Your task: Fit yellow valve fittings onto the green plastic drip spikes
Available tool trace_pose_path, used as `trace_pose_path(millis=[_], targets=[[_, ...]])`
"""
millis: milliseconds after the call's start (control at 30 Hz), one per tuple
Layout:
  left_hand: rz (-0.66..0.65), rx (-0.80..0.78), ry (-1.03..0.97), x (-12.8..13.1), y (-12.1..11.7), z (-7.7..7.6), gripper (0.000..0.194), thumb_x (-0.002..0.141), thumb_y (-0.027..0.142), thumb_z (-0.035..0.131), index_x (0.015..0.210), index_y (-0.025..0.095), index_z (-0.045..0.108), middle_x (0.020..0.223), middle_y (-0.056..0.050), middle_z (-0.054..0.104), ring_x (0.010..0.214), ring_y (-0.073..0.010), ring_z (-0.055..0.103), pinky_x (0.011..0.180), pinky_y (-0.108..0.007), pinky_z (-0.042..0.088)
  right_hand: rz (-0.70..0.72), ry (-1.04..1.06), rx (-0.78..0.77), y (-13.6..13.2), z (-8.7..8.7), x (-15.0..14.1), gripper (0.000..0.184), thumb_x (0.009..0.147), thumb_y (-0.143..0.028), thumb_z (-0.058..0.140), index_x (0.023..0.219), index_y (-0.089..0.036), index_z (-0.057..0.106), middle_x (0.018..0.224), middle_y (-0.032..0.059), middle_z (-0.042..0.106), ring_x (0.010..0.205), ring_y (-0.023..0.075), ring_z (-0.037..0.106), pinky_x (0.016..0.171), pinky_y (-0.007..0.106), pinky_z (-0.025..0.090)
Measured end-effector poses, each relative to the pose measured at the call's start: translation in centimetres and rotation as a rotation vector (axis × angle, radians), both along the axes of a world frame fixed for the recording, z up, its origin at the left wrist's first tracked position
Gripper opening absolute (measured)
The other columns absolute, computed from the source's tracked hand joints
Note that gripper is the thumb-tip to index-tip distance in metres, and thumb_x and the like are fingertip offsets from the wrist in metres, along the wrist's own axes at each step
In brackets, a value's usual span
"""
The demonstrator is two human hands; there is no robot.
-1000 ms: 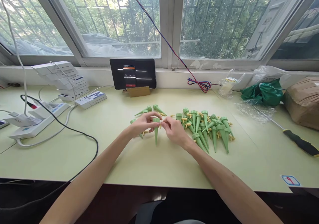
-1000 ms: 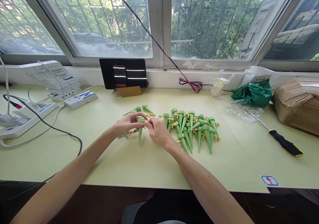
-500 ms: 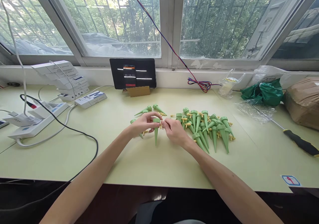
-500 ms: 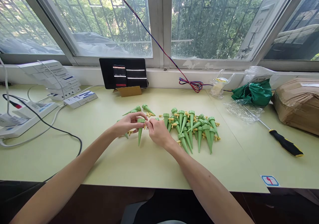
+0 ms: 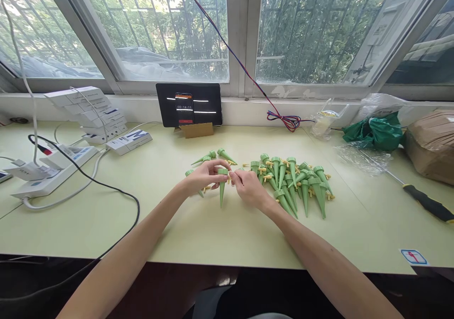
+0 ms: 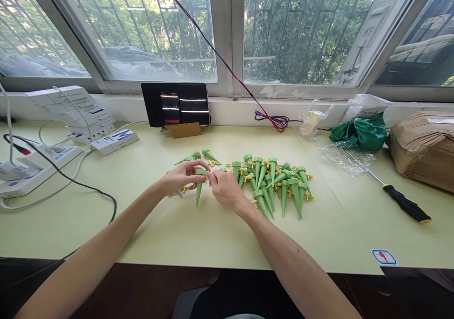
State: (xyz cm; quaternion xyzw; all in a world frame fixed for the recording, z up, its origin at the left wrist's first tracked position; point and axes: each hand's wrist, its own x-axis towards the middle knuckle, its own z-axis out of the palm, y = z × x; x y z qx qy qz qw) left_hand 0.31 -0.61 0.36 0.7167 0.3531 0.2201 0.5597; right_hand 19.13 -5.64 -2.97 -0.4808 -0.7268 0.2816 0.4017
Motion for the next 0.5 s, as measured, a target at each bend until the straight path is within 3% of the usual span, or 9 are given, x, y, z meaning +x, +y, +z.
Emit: trace_pose_path(millis=[500], targets=[[-0.004,0.014,-0.003,-0.1,0.13,-0.22,0.029,0.084,0.039,0.071,0.104,0.02,0.061,0.07,0.001,0.061,0.047,-0.0071,0.044,0.045,-0.021,0.032,0.0,0.076,-0.034,0.19,0.07,-0.11,0.044,0.099,-0.039,0.04,0.061,-0.019,0.049,0.056,-0.0024,0.048,0.053,0.0113,0.041,0.056,0.026,0.029]])
